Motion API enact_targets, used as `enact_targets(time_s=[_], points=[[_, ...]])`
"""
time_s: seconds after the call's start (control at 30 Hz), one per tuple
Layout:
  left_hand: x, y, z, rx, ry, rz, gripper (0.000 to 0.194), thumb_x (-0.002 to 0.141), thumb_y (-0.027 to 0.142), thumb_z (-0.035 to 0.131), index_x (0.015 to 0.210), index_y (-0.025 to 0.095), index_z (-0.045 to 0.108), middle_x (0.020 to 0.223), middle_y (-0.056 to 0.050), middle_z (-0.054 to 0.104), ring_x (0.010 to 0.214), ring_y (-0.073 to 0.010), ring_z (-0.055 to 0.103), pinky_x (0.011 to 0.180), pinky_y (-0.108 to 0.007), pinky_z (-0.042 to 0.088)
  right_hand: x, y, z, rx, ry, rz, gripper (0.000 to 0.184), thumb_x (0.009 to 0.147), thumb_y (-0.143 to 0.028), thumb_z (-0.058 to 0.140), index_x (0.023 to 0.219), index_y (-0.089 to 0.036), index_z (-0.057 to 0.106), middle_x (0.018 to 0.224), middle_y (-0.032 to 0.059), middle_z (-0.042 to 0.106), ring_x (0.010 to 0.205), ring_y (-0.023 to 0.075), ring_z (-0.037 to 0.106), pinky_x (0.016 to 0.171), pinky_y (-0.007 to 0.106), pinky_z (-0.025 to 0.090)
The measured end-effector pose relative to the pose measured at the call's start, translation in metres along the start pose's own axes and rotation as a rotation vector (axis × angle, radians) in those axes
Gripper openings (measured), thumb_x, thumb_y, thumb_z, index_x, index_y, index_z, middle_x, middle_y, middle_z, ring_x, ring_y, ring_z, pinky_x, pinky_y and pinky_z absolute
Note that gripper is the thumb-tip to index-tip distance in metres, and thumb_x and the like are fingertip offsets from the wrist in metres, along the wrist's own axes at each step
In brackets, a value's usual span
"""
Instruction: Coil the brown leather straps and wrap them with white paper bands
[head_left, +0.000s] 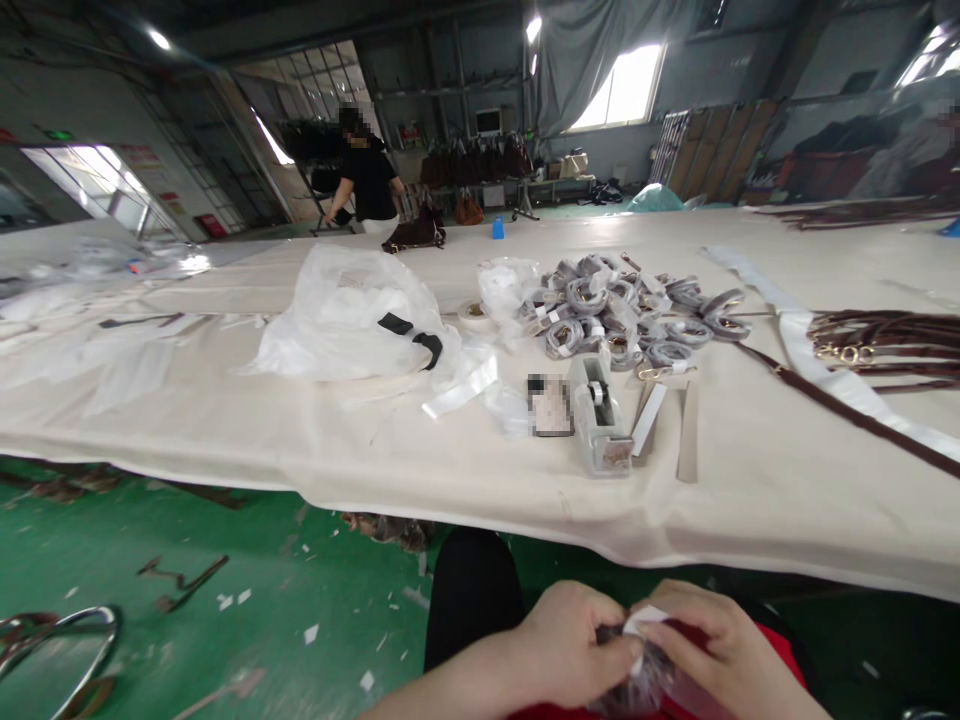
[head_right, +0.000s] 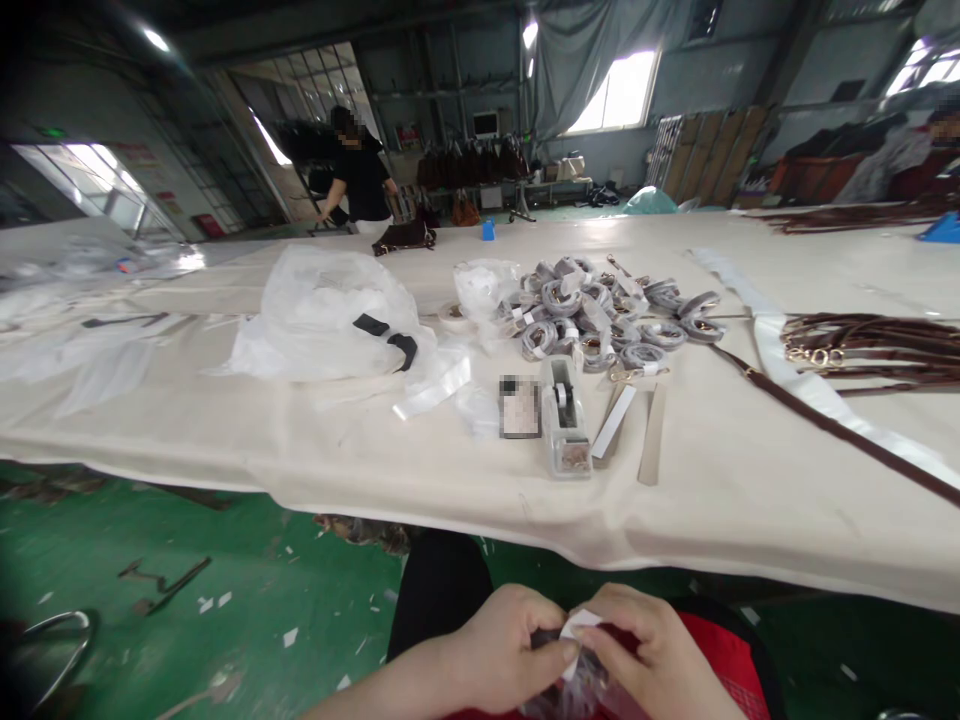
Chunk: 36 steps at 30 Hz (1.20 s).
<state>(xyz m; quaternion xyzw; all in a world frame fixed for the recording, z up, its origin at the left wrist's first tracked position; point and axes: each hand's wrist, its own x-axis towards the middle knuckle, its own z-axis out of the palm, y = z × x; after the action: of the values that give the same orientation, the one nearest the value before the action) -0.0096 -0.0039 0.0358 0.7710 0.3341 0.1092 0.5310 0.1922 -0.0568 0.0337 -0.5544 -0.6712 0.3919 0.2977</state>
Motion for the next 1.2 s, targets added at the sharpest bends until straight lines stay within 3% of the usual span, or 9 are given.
enact_targets(time_s=[0.13,0.37,0.63,0.9,1.07,1.2], points=[[-0.003,-0.003,0.004,0.01,-0.02,-0.063,0.036,0.081,0.035,0.058,0.053,0.016,0.047,0.049,0.007,0.025,0.048,-0.0065,0.031,0.044,-0.022,0.018,0.004,-0.001,-0.001,0.009,-0.087,0.127,0.016,0.085,-0.027,0.065,0.076,-0.02,0.076,0.076,0.003,0.077,0.073,0.0191,0.07,0.071,0.026,0.053],[-0.003,-0.005,0.007,0.043,-0.039,-0.092,0.035,0.08,0.038,0.059,0.054,0.017,0.049,0.048,0.007,0.029,0.047,-0.0063,0.032,0.043,-0.021,0.019,0.01,0.001,0.001,0.126,-0.139,0.22,0.011,0.079,-0.023,0.067,0.072,-0.017,0.073,0.072,0.0025,0.076,0.07,0.0184,0.069,0.069,0.025,0.052],[-0.001,-0.003,0.004,0.064,-0.084,-0.148,0.03,0.079,0.038,0.059,0.058,0.017,0.056,0.049,0.007,0.033,0.049,-0.0075,0.035,0.044,-0.021,0.023,0.011,0.019,-0.004,0.184,-0.235,0.205,0.013,0.08,-0.024,0.068,0.074,-0.016,0.076,0.073,0.0031,0.076,0.069,0.0188,0.068,0.067,0.025,0.051],[0.0,-0.008,0.006,0.056,-0.088,-0.182,0.026,0.079,0.037,0.057,0.064,0.017,0.062,0.05,0.006,0.038,0.052,-0.0087,0.041,0.045,-0.02,0.026,0.009,0.036,0.008,0.312,-0.19,0.283,0.022,0.08,-0.035,0.072,0.073,-0.014,0.077,0.069,0.0047,0.076,0.061,0.0173,0.065,0.059,0.024,0.048],[-0.001,-0.008,0.005,0.053,-0.116,-0.181,0.025,0.08,0.036,0.057,0.067,0.016,0.066,0.051,0.006,0.04,0.053,-0.009,0.043,0.046,-0.019,0.026,0.01,0.034,0.005,0.353,-0.247,0.252,0.027,0.078,-0.04,0.075,0.075,-0.014,0.079,0.072,0.0054,0.077,0.064,0.0183,0.066,0.062,0.025,0.05],[0.0,-0.01,0.005,0.033,-0.122,-0.195,0.024,0.079,0.034,0.057,0.069,0.016,0.069,0.051,0.004,0.046,0.054,-0.0105,0.048,0.047,-0.019,0.029,0.009,0.037,0.009,0.357,-0.181,0.268,0.024,0.076,-0.038,0.077,0.073,-0.014,0.078,0.069,0.0035,0.076,0.064,0.0182,0.066,0.063,0.025,0.05]])
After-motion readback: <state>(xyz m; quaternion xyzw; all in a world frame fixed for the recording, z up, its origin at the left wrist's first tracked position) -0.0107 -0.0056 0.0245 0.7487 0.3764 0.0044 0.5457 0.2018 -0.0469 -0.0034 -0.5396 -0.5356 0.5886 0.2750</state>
